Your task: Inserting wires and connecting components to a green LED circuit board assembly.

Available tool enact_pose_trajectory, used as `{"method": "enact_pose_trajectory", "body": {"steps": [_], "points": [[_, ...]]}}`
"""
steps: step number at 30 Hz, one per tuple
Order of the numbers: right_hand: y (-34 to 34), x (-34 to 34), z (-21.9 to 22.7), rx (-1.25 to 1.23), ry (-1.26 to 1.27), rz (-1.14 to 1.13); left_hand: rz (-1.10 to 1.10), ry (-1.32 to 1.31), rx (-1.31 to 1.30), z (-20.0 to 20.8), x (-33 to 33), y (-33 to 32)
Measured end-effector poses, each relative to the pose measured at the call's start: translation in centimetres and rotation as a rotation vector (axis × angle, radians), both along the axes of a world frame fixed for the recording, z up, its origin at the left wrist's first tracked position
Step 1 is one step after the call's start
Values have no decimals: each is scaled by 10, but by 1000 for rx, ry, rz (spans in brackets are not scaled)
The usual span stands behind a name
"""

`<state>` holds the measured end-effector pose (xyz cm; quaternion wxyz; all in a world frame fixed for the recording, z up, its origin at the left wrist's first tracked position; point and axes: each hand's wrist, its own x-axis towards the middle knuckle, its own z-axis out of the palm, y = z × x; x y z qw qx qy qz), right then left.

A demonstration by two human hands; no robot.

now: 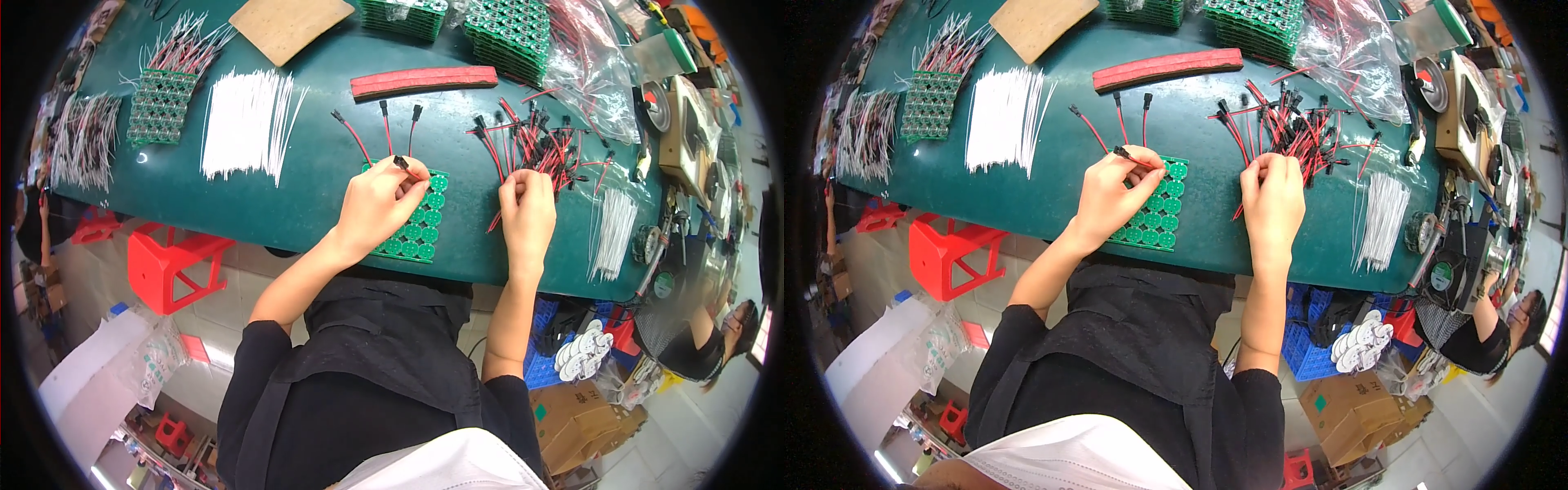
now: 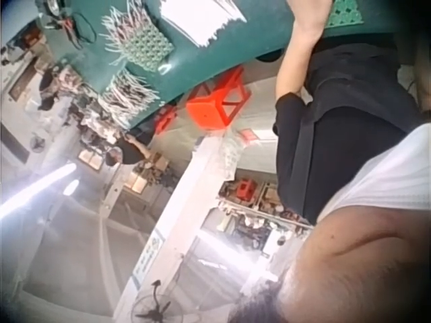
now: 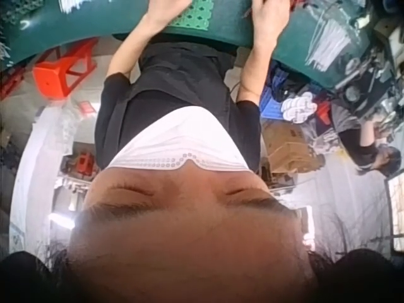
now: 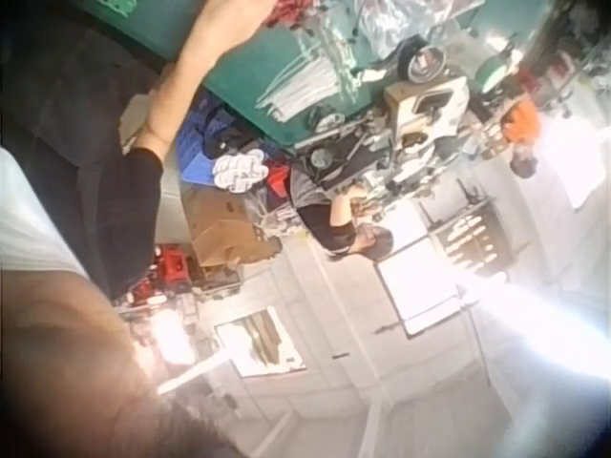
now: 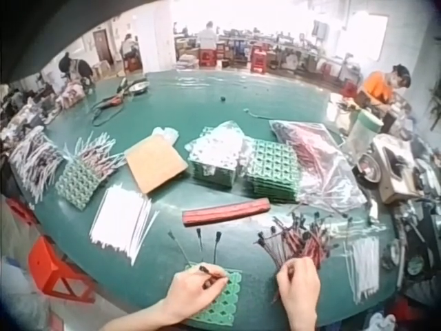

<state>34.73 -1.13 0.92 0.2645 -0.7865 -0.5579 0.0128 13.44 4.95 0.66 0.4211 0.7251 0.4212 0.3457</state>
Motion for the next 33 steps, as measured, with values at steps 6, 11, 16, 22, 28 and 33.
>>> {"method": "enact_pose_trajectory", "body": {"steps": [6, 11, 16, 22, 28, 33], "points": [[-3, -1, 4, 238, 321, -51, 3, -23, -27, -2, -2, -1], [-5, -1, 0, 340, 420, -55, 12, -9, -11, -2, -1, -2], [-5, -1, -4, 343, 458, -57, 31, 44, 84, -3, 0, -5], [-7, 2, -7, 346, 490, -60, 51, 93, 193, -5, 3, -6], [-9, 0, -5, 349, 579, -36, 32, 169, 348, -7, 5, -5], [-18, -13, 4, 312, 806, 77, 94, 166, 217, -8, 9, -8]]}}
